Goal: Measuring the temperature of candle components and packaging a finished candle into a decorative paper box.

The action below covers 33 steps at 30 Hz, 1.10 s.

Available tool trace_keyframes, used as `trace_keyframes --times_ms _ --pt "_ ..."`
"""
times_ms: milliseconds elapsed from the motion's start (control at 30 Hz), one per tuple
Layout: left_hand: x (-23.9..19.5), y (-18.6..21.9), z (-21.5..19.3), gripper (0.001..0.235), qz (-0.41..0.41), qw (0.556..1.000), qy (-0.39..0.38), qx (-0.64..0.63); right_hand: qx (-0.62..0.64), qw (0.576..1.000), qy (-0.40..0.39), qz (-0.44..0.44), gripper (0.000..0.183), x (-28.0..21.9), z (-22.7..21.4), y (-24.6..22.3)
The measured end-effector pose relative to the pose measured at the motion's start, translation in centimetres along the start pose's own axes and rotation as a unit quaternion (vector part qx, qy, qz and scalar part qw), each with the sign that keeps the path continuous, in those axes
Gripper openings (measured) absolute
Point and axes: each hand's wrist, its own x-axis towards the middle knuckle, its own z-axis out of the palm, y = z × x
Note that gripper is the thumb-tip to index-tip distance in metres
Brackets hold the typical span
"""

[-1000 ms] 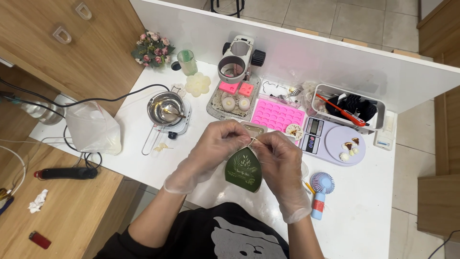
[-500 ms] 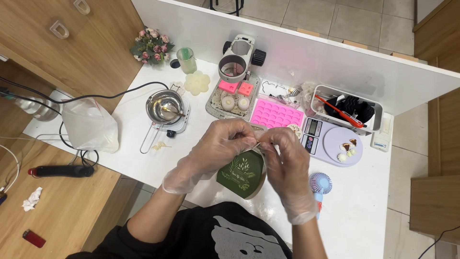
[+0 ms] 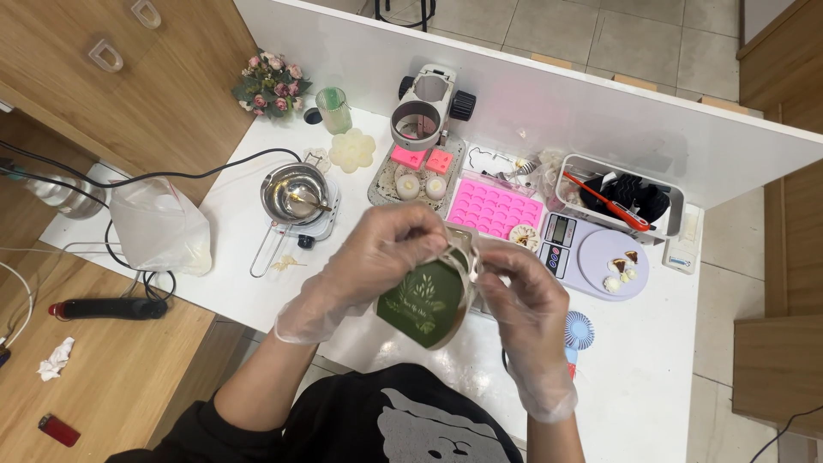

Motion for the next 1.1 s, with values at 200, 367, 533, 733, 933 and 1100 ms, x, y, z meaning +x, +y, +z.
trace_keyframes --times_ms 200,367,533,733,933,1100 --pt "0.0 0.1 1.6 0.007 0.069 0.997 0.039 0.025 0.049 0.990 0.103 0.083 0.018 -0.3 1.7 -1.6" --pt "-0.3 -0.7 2.2 0.005 0.086 0.992 0.039 0.087 -0.021 0.985 0.130 0.115 0.011 -0.2 1.7 -1.7" --pt "-1.0 1.3 2.5 0.004 0.082 0.985 0.032 0.149 -0.064 0.985 0.131 0.096 0.010 -0.5 2.0 -1.7" --pt "-1.1 1.5 2.6 0.005 0.094 0.984 0.024 0.147 -0.192 0.976 0.105 0.015 0.008 -0.2 2.2 -2.3" --pt "-0.8 1.5 2.6 0.007 0.173 0.967 0.023 0.184 -0.207 0.974 0.086 -0.013 0.007 0.1 1.9 -2.0" --pt "-0.8 1.8 2.0 0.014 0.160 0.971 0.024 0.175 -0.097 0.995 0.032 0.010 0.024 0.8 0.5 -2.0"
